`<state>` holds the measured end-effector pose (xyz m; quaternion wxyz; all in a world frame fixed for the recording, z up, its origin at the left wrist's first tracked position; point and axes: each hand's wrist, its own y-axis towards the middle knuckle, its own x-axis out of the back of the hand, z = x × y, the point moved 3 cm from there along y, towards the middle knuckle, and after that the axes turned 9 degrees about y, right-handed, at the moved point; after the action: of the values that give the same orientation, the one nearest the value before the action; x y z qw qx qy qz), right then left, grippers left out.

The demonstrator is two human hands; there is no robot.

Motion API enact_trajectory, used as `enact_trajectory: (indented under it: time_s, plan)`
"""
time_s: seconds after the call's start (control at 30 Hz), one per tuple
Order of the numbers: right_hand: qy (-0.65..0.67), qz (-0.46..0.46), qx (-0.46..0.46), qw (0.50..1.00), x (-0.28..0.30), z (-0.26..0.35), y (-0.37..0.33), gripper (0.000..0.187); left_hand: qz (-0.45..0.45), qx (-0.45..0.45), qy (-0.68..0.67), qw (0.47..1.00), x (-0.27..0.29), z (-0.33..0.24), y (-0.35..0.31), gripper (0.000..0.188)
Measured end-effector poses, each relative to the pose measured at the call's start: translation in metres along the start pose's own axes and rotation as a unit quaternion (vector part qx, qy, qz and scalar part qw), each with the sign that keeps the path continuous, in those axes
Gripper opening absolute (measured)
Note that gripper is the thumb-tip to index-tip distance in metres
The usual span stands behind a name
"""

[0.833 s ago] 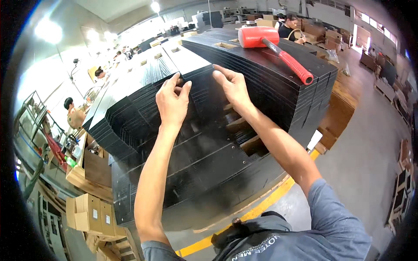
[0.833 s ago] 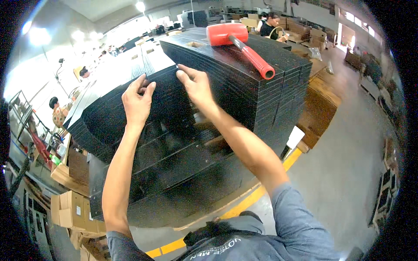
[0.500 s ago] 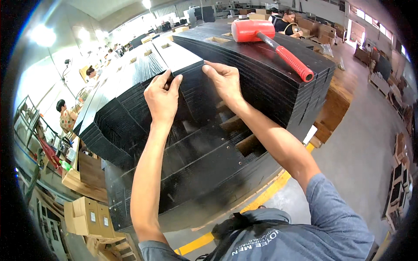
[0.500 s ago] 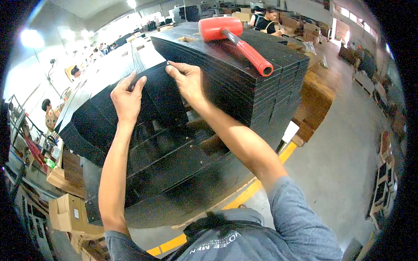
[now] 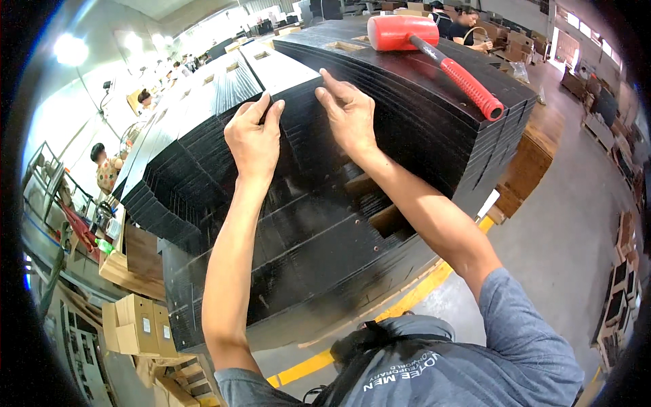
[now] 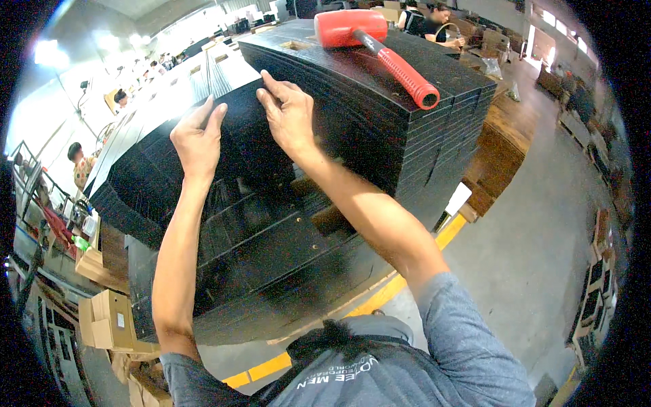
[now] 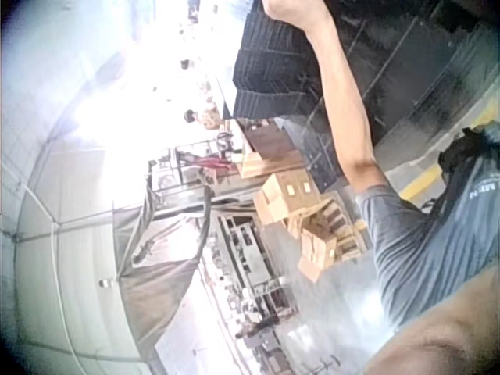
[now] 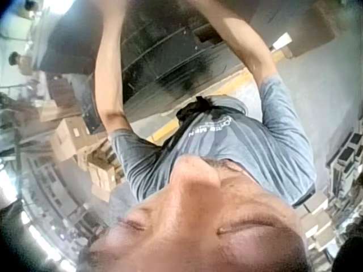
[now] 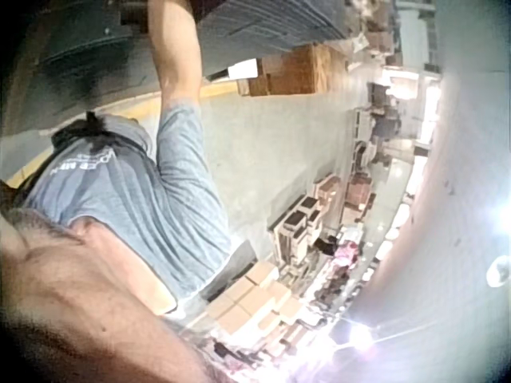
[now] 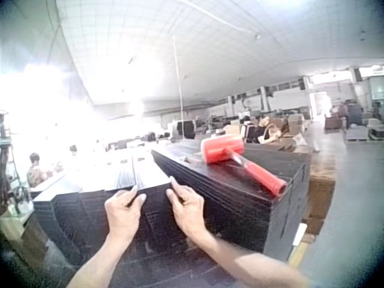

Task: The person aligns stacked panels by hand and scrapes the edges of the panels using a blade.

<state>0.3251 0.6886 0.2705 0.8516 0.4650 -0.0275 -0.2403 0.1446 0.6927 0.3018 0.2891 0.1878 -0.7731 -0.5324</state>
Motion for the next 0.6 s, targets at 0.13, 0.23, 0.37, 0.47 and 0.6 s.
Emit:
enact_trajectory:
  time_s: [0.13, 0.23, 0.37, 0.47, 0.6]
  plan:
    - [-0.014, -0.009, 0.025, 1.0, 0.004, -0.005, -0.004, 0.034, 0.003, 0.021, -0.005, 1.0, -0.004, -0.005, -0.006, 0.035]
    - [-0.009, 0.027, -0.055, 0.998, 0.007, -0.014, -0.018, 0.041, 0.073, 0.101, -0.026, 0.992, 0.001, 0.0, -0.023, 0.047]
    - [-0.085, 0.228, -0.255, 0.936, -0.019, -0.018, -0.035, 0.049, 0.183, 0.145, -0.005, 0.972, 0.013, 0.044, -0.059, 0.043]
    - [-0.135, 0.244, -0.221, 0.934, -0.078, -0.041, -0.032, 0.048, 0.256, 0.121, 0.032, 0.958, 0.028, 0.108, -0.05, 0.037]
    - [-0.178, 0.268, -0.182, 0.929, -0.093, -0.074, -0.041, 0.051, 0.299, 0.106, 0.067, 0.946, 0.021, 0.147, -0.069, 0.033]
